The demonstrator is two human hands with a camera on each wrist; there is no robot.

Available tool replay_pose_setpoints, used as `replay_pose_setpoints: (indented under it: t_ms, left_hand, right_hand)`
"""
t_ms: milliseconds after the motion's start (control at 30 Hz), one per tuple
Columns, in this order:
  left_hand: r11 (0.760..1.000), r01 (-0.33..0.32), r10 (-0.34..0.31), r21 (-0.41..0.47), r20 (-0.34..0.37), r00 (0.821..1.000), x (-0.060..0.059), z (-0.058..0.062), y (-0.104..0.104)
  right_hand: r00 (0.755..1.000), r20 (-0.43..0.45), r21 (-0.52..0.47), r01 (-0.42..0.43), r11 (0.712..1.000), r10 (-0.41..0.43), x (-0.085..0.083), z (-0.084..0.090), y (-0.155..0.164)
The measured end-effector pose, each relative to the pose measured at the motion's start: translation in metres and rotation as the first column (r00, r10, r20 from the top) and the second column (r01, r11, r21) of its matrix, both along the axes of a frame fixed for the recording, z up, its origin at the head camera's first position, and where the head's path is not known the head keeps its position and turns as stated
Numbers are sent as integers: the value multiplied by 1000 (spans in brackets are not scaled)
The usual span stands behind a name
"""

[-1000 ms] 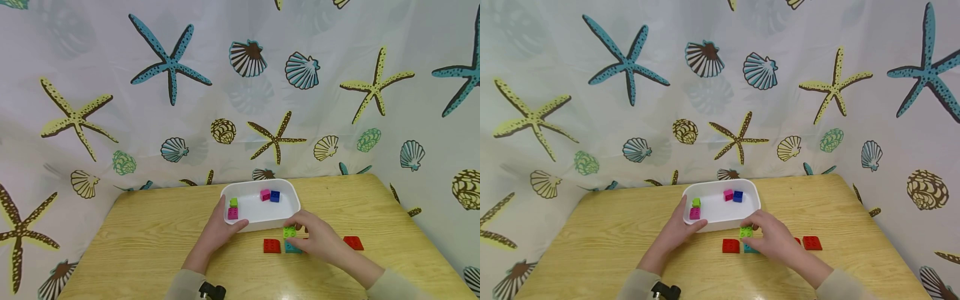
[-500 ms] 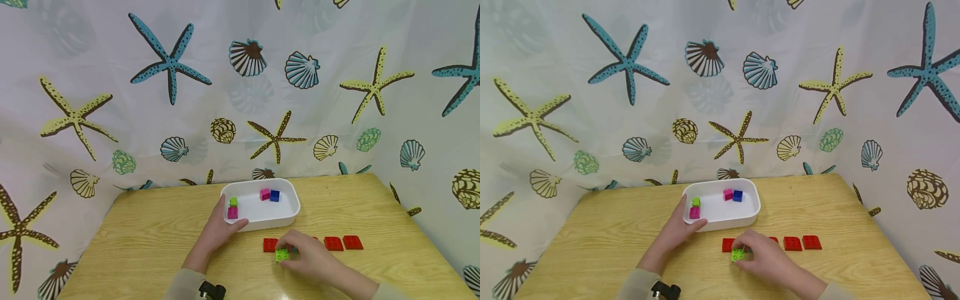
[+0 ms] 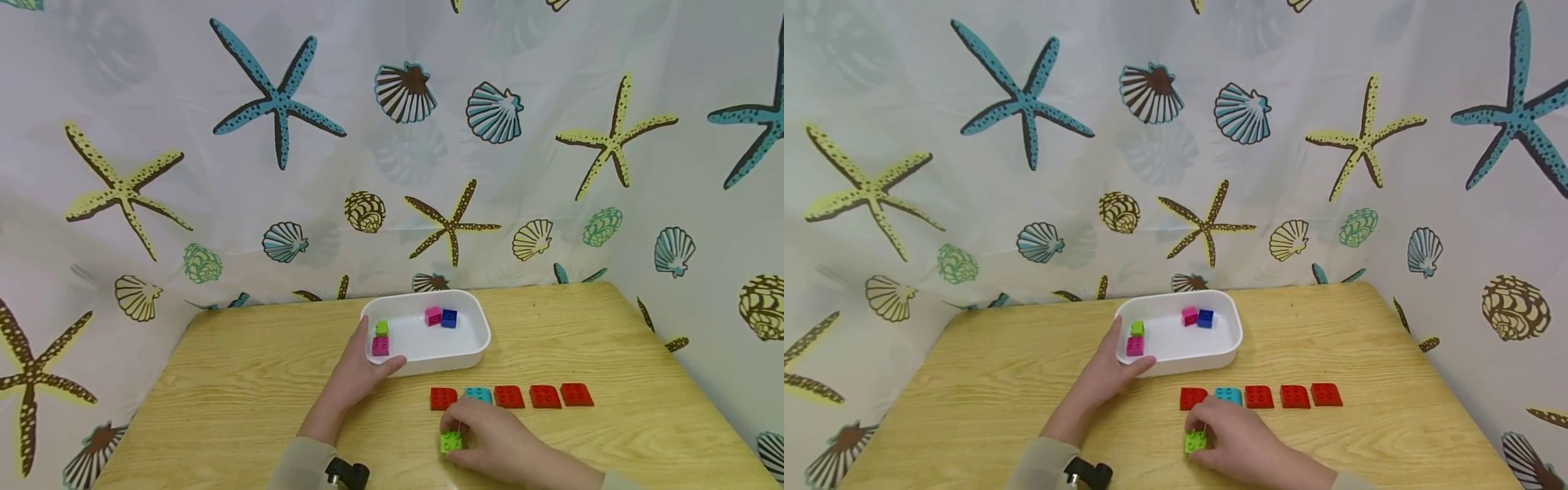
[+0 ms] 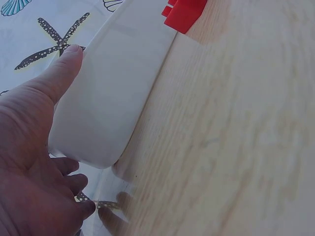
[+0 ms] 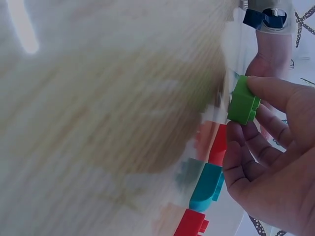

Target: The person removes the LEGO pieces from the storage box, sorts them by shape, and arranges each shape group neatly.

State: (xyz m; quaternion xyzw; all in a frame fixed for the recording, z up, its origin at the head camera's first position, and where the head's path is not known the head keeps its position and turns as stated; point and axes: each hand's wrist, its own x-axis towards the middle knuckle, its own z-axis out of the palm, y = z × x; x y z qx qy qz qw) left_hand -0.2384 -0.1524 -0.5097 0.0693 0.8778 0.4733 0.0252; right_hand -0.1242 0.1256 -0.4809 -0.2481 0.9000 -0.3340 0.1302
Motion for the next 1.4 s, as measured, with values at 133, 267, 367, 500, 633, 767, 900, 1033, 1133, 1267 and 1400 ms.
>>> replay_pose_setpoints:
  t_ms: [133,267,367,500,633,767,900,1033,1133,1267,1400]
  left_hand:
    - [1000,4,-4,-2,-5,1000,0,0,0]
    - [1000,3,-3,-9,-3,1000,-1,0,-1]
    - [1000,4,-4,-8,0,1000,0,0,-1]
    - [1000,2,-2,-11,5,1000,0,0,-1]
    - [1000,-2,2,-18,13,1000,0,0,-1]
    - [1000,-8,8,-21,17,1000,1,1,-1]
    - [1000,-8,8,-19,13,1000,1,2,-1]
    - [1000,-5,5,-12,9,1000,0,0,-1]
    - [1000,-6,6,-8,8,1000,0,-1,-1]
    - [1000,-3,3,-5,0,1000,-1,0,-1]
    - [1000,2,-2,-7,-3,1000,-1,0,-1]
  right_hand:
    - [1000,3,21,-13,1000,13,0,-1,-3]
    - [1000,17,37,-21,999,20,0,-1,-6]
    - [999,32,53,-23,998,21,1,-2,-8]
    - [999,29,70,-34,997,32,1,-3,-9]
    - [999,11,78,-46,996,45,1,-4,-10]
    - [999,7,83,-48,995,48,0,-4,-10]
    - [999,10,84,-51,995,51,0,-5,-10]
    - [999,22,84,-51,995,50,-1,-5,-9]
    - [999,42,76,-34,997,31,-1,-1,-7]
    - [1000,2,55,-9,998,9,-3,13,-3]
    - [995,-104,43,14,999,-10,-8,29,1]
